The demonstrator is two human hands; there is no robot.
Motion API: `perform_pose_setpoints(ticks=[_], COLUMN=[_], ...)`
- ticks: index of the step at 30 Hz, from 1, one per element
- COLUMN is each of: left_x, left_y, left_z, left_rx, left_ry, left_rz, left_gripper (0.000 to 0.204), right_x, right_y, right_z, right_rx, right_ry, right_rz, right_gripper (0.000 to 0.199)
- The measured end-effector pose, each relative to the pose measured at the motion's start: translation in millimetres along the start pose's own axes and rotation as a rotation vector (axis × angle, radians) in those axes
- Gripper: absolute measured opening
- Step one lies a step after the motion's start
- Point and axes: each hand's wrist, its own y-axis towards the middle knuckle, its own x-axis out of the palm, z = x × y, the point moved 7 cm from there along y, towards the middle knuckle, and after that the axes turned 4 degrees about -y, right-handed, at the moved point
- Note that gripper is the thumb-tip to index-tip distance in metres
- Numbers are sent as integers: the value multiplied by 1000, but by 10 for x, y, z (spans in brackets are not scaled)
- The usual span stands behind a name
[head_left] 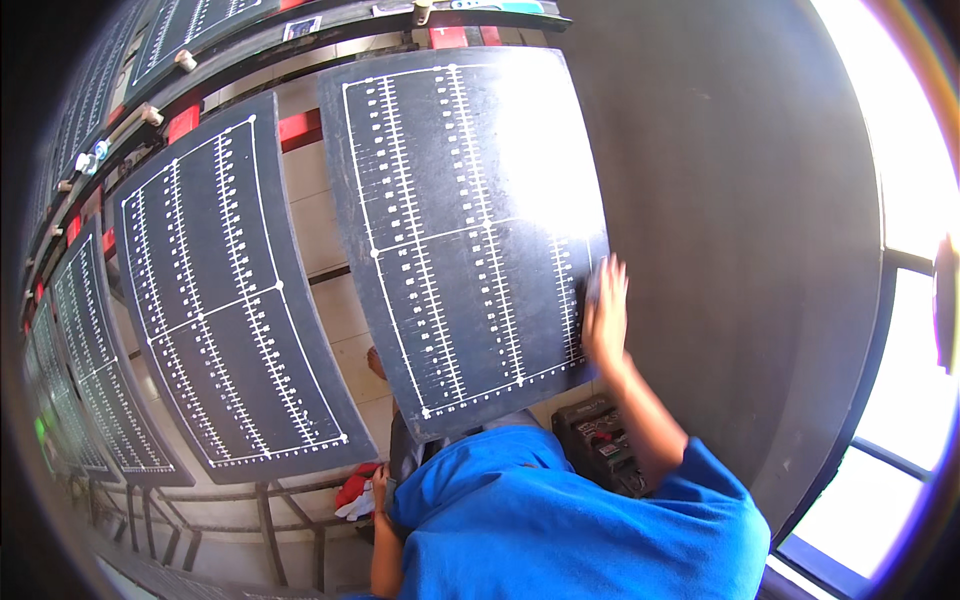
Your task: The person cleans the surface of a solar panel using a cloth. They wipe the panel in broad strokes, moving from one side to the other, and occasionally adjust the cloth in their hands. The person also briefly holds a green scoop while cleaning.
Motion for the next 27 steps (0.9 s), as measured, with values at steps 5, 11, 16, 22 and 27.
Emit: perform_pose_setpoints(ticks=[5, 11, 16, 22, 27], left_x=[-330, -564, -927, -1629, -2140], left_y=[-58, 66, 646, 797, 853], left_z=[-31, -388, -15, 363, 705], left_rx=[68, 161, 377, 181, 302], left_ry=[113, 292, 579, 161, 368], left_rz=[-4, -12, -63, -54, -63], left_gripper=[42, 43, 43, 46, 43], right_x=[141, 367, 46, 533, -25], right_y=[2827, 967, 995, -149, -893], right_z=[-196, -2509, -627, -2633, -1473], right_rx=[-115, -498, -39, -158, -66], right_ry=[-521, 91, 95, -445, -141], right_rz=[304, -33, 188, -149, 225], right_gripper=[30, 40, 33, 46, 47])
